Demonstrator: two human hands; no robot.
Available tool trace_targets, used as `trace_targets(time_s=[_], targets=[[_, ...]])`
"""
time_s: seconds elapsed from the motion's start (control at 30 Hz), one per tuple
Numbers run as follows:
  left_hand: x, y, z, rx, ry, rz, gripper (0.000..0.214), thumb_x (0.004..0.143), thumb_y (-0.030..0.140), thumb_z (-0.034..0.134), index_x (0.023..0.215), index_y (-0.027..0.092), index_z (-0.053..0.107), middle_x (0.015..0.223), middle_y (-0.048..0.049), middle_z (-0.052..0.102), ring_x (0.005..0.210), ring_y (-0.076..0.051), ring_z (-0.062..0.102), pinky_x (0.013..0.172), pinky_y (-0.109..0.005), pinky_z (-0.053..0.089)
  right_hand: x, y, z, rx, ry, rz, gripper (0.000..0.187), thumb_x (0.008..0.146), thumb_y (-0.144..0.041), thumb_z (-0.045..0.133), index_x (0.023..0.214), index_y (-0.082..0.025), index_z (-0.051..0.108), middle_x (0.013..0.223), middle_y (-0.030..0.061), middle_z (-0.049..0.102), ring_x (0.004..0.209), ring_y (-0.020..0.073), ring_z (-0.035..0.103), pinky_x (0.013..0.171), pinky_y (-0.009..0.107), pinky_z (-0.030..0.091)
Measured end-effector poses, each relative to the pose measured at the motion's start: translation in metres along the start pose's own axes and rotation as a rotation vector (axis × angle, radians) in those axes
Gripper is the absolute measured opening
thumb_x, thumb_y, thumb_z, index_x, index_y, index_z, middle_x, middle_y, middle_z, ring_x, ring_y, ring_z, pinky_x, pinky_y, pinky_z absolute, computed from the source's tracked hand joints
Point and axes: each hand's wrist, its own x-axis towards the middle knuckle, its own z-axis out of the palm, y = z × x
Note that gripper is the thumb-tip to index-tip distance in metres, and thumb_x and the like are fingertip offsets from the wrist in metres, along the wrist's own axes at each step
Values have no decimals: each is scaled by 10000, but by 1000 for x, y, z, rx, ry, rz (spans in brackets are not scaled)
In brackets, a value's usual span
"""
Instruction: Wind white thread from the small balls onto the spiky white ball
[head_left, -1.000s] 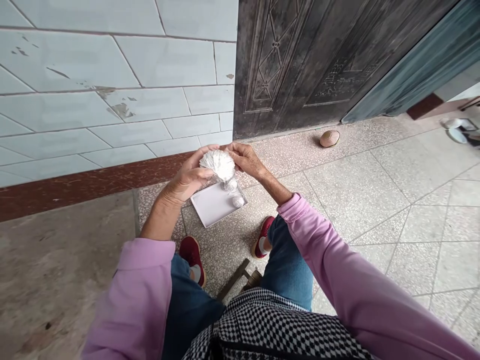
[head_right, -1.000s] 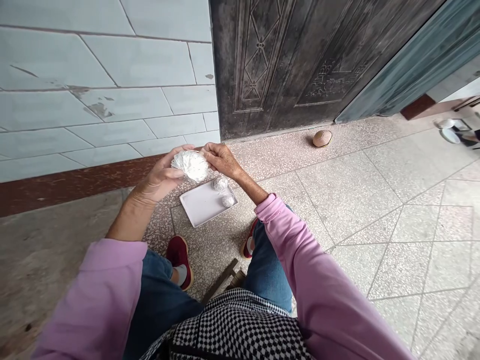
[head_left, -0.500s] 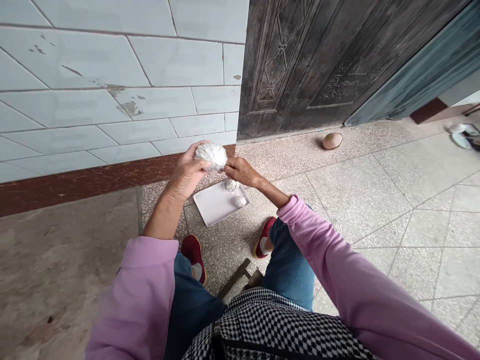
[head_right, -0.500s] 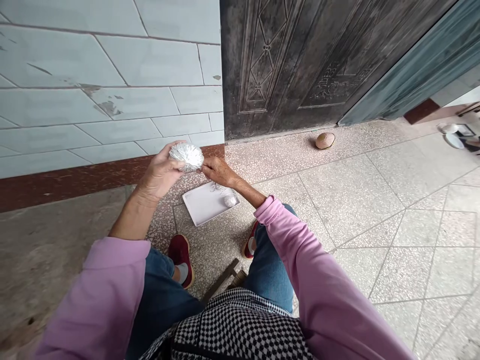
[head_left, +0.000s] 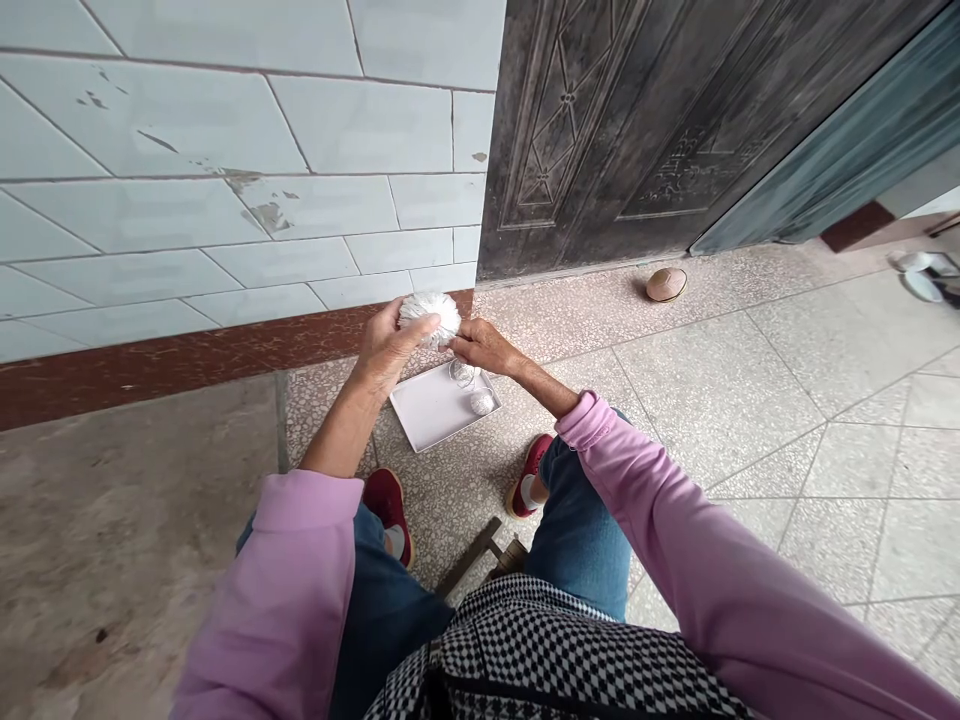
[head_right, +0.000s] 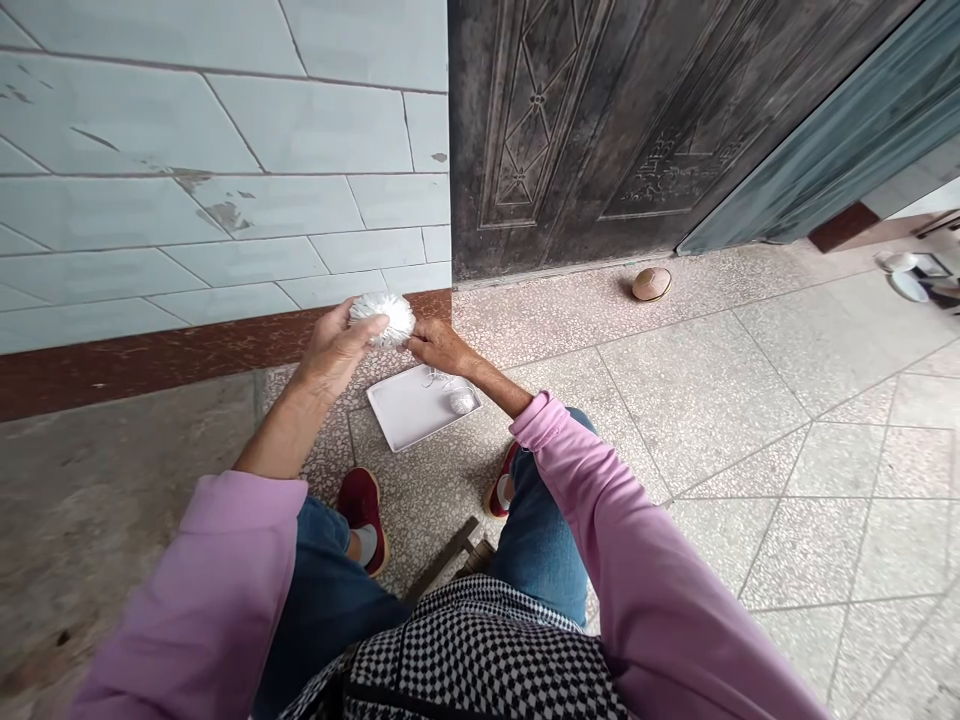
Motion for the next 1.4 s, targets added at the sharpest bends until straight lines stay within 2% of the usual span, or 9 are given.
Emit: trace_targets(time_s=[0.1, 0.23, 0.37, 0.5, 0.63, 0.73, 0.93, 1.17, 1.4], targets=[[1, -1, 3, -118, 26, -6, 672, 690, 671, 1027, 1149, 262, 756, 1071, -99, 794, 1068, -348, 778, 887, -450, 653, 2, 2, 3, 124, -23, -60, 378, 1262, -303, 788, 913, -174, 727, 645, -65, 577, 600, 112, 481, 609, 218, 371], [2, -2, -1, -85, 31, 24, 695, 705, 661, 1040, 1201, 274, 741, 1132, -100, 794, 1082, -338, 780, 900, -438, 665, 3, 6, 7, 197, -76, -83, 720, 1195, -656, 978, 790, -240, 553, 613, -94, 479, 575, 84, 404, 542, 211, 282], [4, -4, -5, 43, -34, 53, 797, 648, 577, 1115, 1289, 259, 764, 1215, -111, 813, 1136, -348, 789, 1022, -466, 699, 1, 11, 7, 134, -103, -64, 902, 1172, -835, 939, 695, -271, 421, 566, -103, 378, 553, 75, 307, 519, 230, 202], [6, -7, 0, 31, 5, 60, 859, 563, 508, 1138, 1292, 257, 759, 1258, -99, 829, 1236, -380, 804, 1118, -487, 697, 0, 12, 6, 103, -46, -62, 819, 1219, -664, 943, 704, -266, 447, 574, -97, 407, 577, 83, 337, 548, 235, 234], [8, -10, 6, -133, 79, 12, 741, 596, 524, 1105, 1194, 272, 746, 1226, -84, 828, 1226, -361, 814, 1049, -454, 707, -5, 4, 9, 51, -2, -95, 398, 1286, -211, 733, 895, -198, 660, 664, -80, 535, 642, 117, 472, 644, 229, 355], [13, -14, 4, -109, 100, 24, 734, 587, 490, 1080, 1199, 287, 730, 1210, -77, 806, 1189, -353, 792, 1004, -444, 684, -13, -7, 13, -8, -79, -112, 245, 1269, -95, 640, 1064, -163, 756, 768, -52, 620, 723, 146, 566, 725, 247, 428], [19, -22, -3, 148, 76, 79, 715, 555, 394, 1031, 1215, 295, 774, 1174, -61, 786, 1138, -361, 734, 1000, -461, 650, -21, -19, 6, 54, -228, -205, 279, 1346, -216, 655, 1110, -145, 787, 788, -52, 582, 742, 145, 523, 745, 276, 433], [3, -13, 3, 21, -234, -190, 719, 692, 462, 1117, 1321, 256, 836, 1203, -73, 847, 1062, -293, 787, 847, -350, 661, -16, -25, -30, 102, 15, -188, 565, 1303, -628, 829, 936, -224, 683, 762, -48, 477, 726, 163, 409, 677, 313, 376], [-6, -10, 8, -99, -338, -239, 957, 754, 862, 1192, 1403, 231, 882, 1398, -185, 892, 1185, -371, 860, 802, -397, 757, -20, -41, -47, 87, 134, -159, 575, 1273, -534, 896, 853, -244, 631, 776, -34, 484, 757, 171, 408, 707, 331, 386]])
